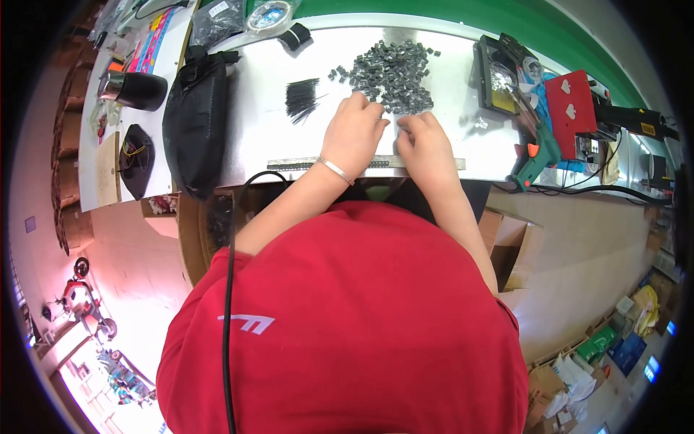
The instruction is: Assembling small black components onto a thin strip at an assembly station.
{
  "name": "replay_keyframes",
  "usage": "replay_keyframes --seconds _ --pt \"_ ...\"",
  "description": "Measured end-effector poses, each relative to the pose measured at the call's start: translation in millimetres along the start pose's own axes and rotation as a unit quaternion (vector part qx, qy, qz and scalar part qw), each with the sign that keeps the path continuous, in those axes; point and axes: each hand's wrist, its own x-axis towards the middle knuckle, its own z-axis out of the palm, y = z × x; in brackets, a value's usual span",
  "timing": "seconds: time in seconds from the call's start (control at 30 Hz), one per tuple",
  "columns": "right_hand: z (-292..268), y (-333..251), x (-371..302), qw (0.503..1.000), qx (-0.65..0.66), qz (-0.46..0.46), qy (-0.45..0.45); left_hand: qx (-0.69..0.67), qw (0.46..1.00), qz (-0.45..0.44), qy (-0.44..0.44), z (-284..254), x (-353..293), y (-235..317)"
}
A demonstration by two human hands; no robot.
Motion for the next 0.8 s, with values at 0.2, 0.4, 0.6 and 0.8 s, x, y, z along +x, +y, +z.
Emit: replay_keyframes --seconds 0.2,0.4,0.6,0.8 --pt "1.8 -2.6 -3.2 0.998 0.028 -0.047 0.014 -0.035 0.999 -0.009 -0.023 0.2 -4.7 -7.8" --pt "3.1 -4.6 1.8 0.996 0.080 -0.049 0.000 -0.103 0.990 -0.047 -0.084 -7.6 -7.7 -6.4" --pt "6.6 -9.2 5.9 0.994 0.104 -0.015 -0.024 -0.092 0.992 -0.029 -0.086 -6.6 -10.1 -10.5" --pt "5.5 -19.0 4.2 0.990 0.135 0.018 -0.040 -0.111 0.987 -0.052 -0.101 -9.4 -9.5 -11.8"
